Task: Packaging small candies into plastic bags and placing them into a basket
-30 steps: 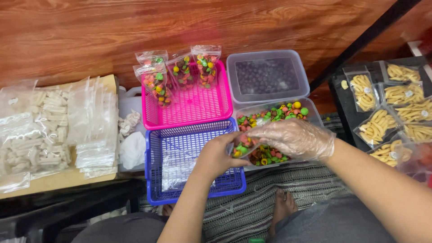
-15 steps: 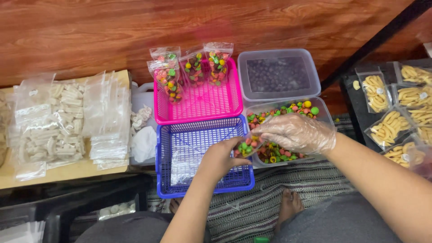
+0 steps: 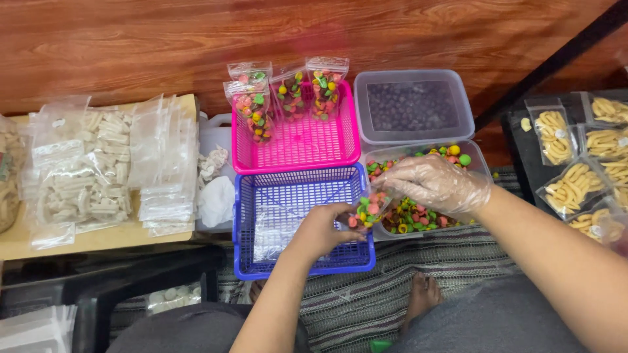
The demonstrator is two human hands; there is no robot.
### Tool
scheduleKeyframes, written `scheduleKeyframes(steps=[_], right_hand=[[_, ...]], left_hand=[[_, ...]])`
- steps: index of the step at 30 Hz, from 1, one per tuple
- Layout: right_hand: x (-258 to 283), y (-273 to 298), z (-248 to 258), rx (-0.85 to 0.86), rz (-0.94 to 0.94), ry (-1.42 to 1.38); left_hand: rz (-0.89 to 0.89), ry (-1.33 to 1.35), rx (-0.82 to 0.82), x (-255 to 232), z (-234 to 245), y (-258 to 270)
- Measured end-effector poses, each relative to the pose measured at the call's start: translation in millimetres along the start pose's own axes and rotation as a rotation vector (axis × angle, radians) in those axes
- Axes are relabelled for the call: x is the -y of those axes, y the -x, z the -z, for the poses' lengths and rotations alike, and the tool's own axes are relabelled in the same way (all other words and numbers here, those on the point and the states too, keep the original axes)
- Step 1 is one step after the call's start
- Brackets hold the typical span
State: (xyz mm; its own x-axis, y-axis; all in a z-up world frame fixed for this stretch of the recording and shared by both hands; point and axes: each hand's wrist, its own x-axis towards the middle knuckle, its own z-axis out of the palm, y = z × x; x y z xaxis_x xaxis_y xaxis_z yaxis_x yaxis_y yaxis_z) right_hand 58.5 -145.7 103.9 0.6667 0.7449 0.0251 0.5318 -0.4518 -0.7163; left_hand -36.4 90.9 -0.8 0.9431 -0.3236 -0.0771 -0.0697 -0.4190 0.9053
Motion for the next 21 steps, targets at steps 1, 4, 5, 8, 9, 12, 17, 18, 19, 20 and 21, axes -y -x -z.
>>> scheduleKeyframes(steps=[1,4,5,8,9,12,17,18,19,20,21], right_hand=[[-5.0,-1.9,-3.8,-0.004,0.003,-0.003],[-12.8,-5.4,-4.0,-0.052,-0.005,0.059],[-9.4,-6.7,-2.0,-0.045,-0.077,0.048],[2.8,-16.0,-1.9,-0.091,-0.279,-0.024],[7.3,-20.5,-3.7,-0.14,-0.409,-0.088],[-17.1,-16.2,-13.7,-0.299,-0.531,-0.43],[11.6,-24.6,-4.4,-0.128,-0.761,-0.648],[24.1,-26.2,-0.6,-0.075,-0.815,-0.698],[22.2,-27.0,0.0,-0.071,-0.816,-0.698],[20.2,-27.9,0.4,-0.068,-0.79,-0.736],[18.5,-29.6,0.2,-0.061,-0.761,-0.774]], left_hand=[[0.001,-0.006,0.001,-3.8,3.0,4.3],[0.016,0.081,-0.033,-12.0,8.6,6.2],[0.048,0.202,-0.088,-10.3,7.5,7.3],[0.108,0.433,-0.226,5.2,-1.8,5.8],[0.14,0.545,-0.311,12.4,-6.0,5.6],[0.297,0.708,-0.446,41.0,-15.0,-4.8],[0.227,0.732,-0.468,68.1,-33.5,-13.1],[0.206,0.719,-0.511,60.5,-31.9,-11.1],[0.208,0.721,-0.513,58.8,-31.4,-10.9],[0.192,0.741,-0.549,57.3,-31.0,-10.7],[0.176,0.76,-0.589,56.2,-30.0,-9.8]])
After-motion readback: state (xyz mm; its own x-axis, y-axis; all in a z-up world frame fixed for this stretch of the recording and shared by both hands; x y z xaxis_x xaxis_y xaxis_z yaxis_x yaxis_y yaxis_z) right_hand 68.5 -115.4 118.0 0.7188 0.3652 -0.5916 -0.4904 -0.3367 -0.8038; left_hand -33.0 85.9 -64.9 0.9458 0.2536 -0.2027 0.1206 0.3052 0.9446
